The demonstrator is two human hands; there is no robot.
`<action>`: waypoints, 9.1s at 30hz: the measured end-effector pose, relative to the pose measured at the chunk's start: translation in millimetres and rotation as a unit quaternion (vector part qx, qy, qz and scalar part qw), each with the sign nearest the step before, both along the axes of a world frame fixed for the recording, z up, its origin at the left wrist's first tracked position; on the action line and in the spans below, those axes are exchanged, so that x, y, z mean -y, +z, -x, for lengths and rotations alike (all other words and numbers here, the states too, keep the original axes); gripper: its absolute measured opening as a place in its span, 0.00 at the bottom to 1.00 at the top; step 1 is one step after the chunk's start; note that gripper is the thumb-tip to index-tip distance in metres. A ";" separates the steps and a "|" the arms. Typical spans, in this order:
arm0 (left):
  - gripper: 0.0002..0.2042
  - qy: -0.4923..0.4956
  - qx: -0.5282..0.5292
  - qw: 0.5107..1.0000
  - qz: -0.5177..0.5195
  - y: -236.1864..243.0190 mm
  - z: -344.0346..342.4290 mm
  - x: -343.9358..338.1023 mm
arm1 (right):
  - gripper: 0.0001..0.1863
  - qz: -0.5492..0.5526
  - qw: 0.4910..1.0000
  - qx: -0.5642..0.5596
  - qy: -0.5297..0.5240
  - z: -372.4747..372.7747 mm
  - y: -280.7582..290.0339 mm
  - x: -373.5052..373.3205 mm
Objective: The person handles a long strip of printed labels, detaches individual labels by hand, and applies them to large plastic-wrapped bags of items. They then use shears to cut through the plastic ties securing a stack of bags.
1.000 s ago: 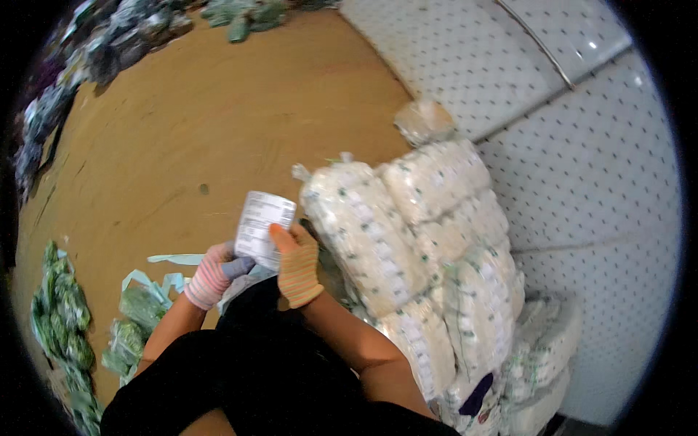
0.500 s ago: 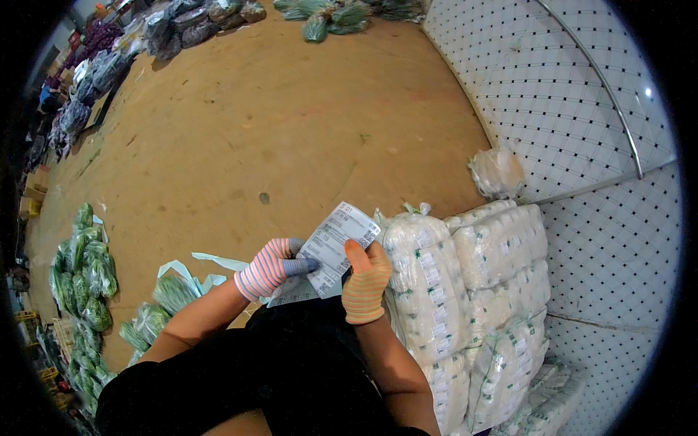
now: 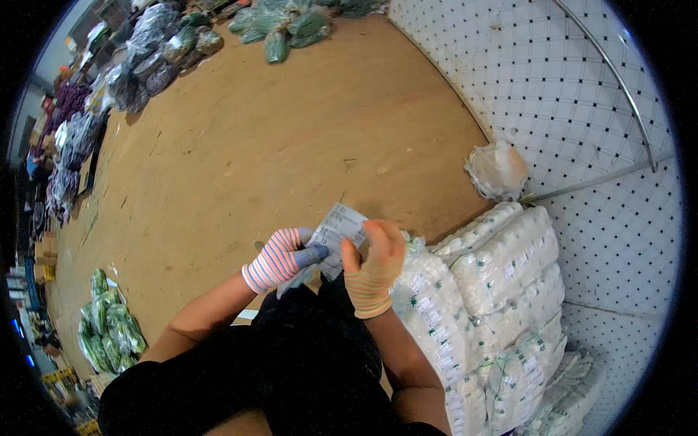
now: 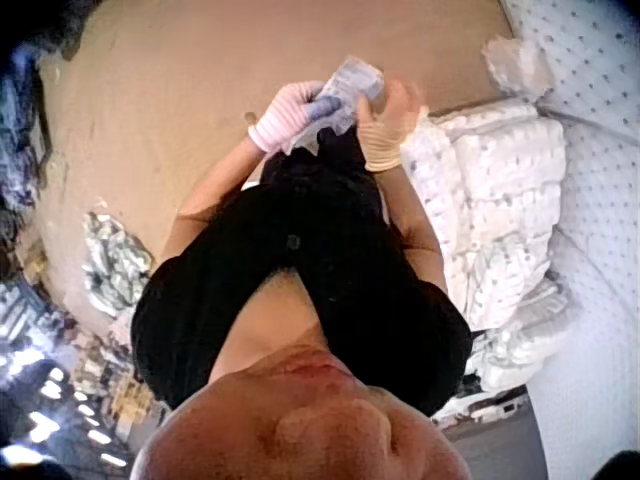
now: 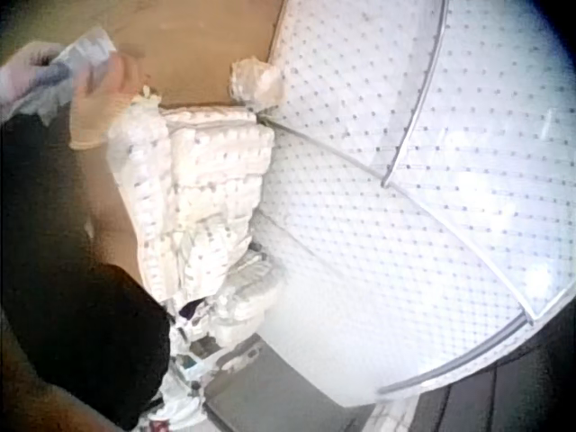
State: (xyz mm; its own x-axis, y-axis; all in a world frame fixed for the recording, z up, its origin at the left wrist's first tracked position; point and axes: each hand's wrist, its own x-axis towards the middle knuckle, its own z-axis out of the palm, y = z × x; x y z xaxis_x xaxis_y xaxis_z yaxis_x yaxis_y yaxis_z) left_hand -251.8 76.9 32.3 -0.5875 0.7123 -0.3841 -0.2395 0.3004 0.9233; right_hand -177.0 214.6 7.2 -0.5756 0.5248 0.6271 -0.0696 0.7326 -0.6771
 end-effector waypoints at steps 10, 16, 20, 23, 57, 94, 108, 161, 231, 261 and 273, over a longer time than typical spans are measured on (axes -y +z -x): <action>0.09 -0.258 -0.289 0.922 -0.015 -28.4 97.4 -75.9 | 0.09 0.089 0.966 0.186 0.157 54.6 5.6 -66.0; 0.08 -0.389 -0.259 0.880 -0.090 -33.9 157.9 -133.1 | 0.07 0.200 0.967 0.157 0.031 73.2 -10.4 -83.8; 0.07 -0.463 -0.201 0.863 -0.018 -24.3 188.8 -168.5 | 0.13 0.542 0.827 0.078 -0.127 63.6 -12.5 -100.2; 0.06 -0.486 -0.160 0.859 -0.016 -28.1 213.5 -193.6 | 0.14 0.652 0.700 -0.126 -0.262 42.6 -28.6 -107.1; 0.07 -0.680 -0.121 0.663 0.290 -88.5 51.8 -548.1 | 0.10 0.462 0.559 0.010 -0.688 -210.3 -334.6 -341.8; 0.16 -0.709 0.010 0.674 0.208 -77.5 -67.7 -590.7 | 0.26 0.603 0.502 -0.440 -0.437 -101.4 -93.7 -344.0; 0.11 -0.702 0.146 0.677 0.168 -95.0 -65.0 -581.1 | 0.25 0.573 0.436 -0.533 -0.444 -117.1 -75.3 -361.6; 0.17 -0.887 -0.346 0.275 0.133 -158.4 -36.6 -569.6 | 0.08 0.530 0.425 -0.286 -0.676 -214.1 -343.0 -296.9; 0.15 -0.924 -0.175 0.268 -0.208 -73.5 -25.9 -265.6 | 0.12 0.510 0.243 -0.438 -0.699 97.0 -146.0 202.3; 0.13 -0.968 -0.061 0.163 -0.183 -56.3 -310.8 -70.4 | 0.16 0.485 0.278 -0.332 -0.760 -140.8 -85.6 327.9; 0.14 -0.941 -0.123 0.222 -0.225 -41.7 -432.1 -131.8 | 0.10 0.438 0.422 -0.104 -0.787 -303.8 -119.9 320.8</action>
State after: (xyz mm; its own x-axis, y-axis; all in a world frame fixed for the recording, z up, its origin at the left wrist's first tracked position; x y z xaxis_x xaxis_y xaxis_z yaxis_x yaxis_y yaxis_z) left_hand 180.2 208.7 -9.4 0.9488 -0.2804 -0.1455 -0.0074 -0.4804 0.8770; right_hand 126.8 -106.1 -112.7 0.9376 0.2383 -0.2533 -0.0881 -0.5419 -0.8358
